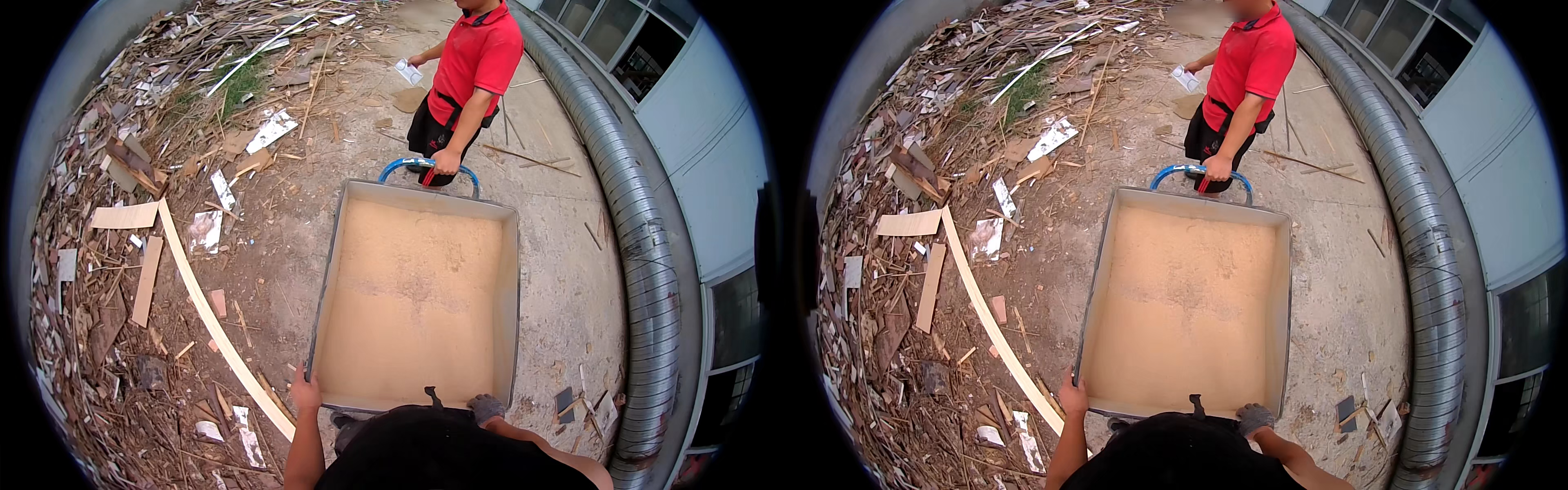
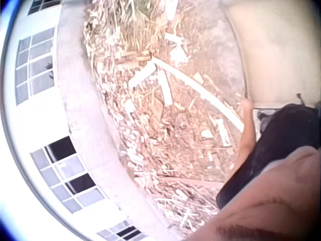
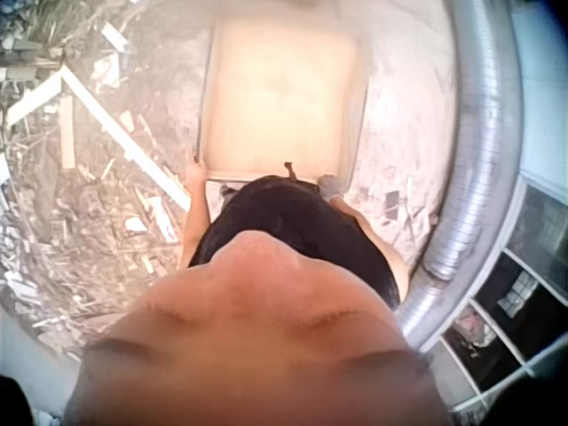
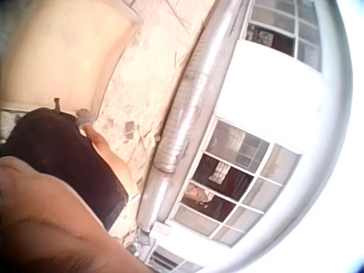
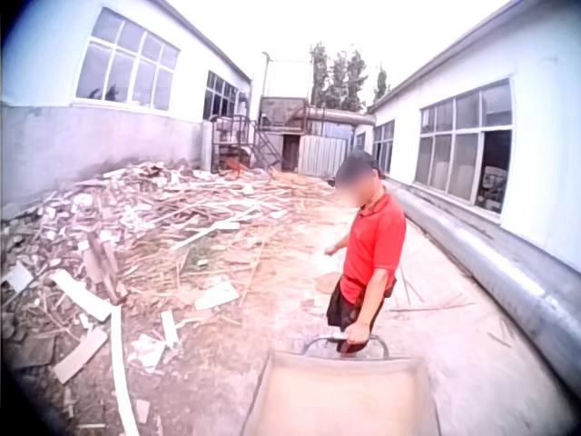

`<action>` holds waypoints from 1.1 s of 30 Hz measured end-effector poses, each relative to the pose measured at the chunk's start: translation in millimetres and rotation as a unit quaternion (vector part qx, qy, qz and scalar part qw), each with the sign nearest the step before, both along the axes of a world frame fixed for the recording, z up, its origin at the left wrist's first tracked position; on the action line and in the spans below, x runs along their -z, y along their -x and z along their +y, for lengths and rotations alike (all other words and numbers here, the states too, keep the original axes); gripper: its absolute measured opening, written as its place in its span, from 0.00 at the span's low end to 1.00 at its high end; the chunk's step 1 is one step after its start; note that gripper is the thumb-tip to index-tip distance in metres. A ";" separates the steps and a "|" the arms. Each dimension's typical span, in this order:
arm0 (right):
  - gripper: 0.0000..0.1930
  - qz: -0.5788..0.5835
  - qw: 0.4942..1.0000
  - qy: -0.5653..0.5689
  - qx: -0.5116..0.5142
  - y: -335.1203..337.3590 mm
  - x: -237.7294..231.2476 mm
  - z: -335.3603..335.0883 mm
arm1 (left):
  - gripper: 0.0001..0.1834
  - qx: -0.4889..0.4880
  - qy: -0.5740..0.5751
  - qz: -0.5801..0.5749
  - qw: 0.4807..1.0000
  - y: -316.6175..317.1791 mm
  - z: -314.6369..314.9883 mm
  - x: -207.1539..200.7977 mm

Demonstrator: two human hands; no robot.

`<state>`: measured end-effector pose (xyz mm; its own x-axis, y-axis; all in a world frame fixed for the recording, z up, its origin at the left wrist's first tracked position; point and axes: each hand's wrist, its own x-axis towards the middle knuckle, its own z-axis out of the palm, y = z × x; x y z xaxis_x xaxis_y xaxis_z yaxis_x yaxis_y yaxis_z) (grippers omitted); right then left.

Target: The person moves a large grey bin containing wood dust and debris by pushing it with their hands while another person pulls it using a blue cart.

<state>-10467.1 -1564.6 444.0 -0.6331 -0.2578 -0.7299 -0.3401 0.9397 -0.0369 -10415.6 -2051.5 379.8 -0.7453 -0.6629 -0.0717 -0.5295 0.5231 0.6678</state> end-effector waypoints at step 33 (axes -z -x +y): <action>0.16 0.144 0.984 0.054 0.088 163.1 -0.3 -75.2 | 0.25 0.051 -0.008 -0.124 0.991 267.2 -67.7 -32.8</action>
<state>-10630.2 -1639.8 444.3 -0.8519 -0.1923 -0.4872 -0.1837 0.9808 -0.0660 -10682.8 -2119.2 412.6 -0.7668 -0.5821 -0.2706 -0.6230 0.5735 0.5320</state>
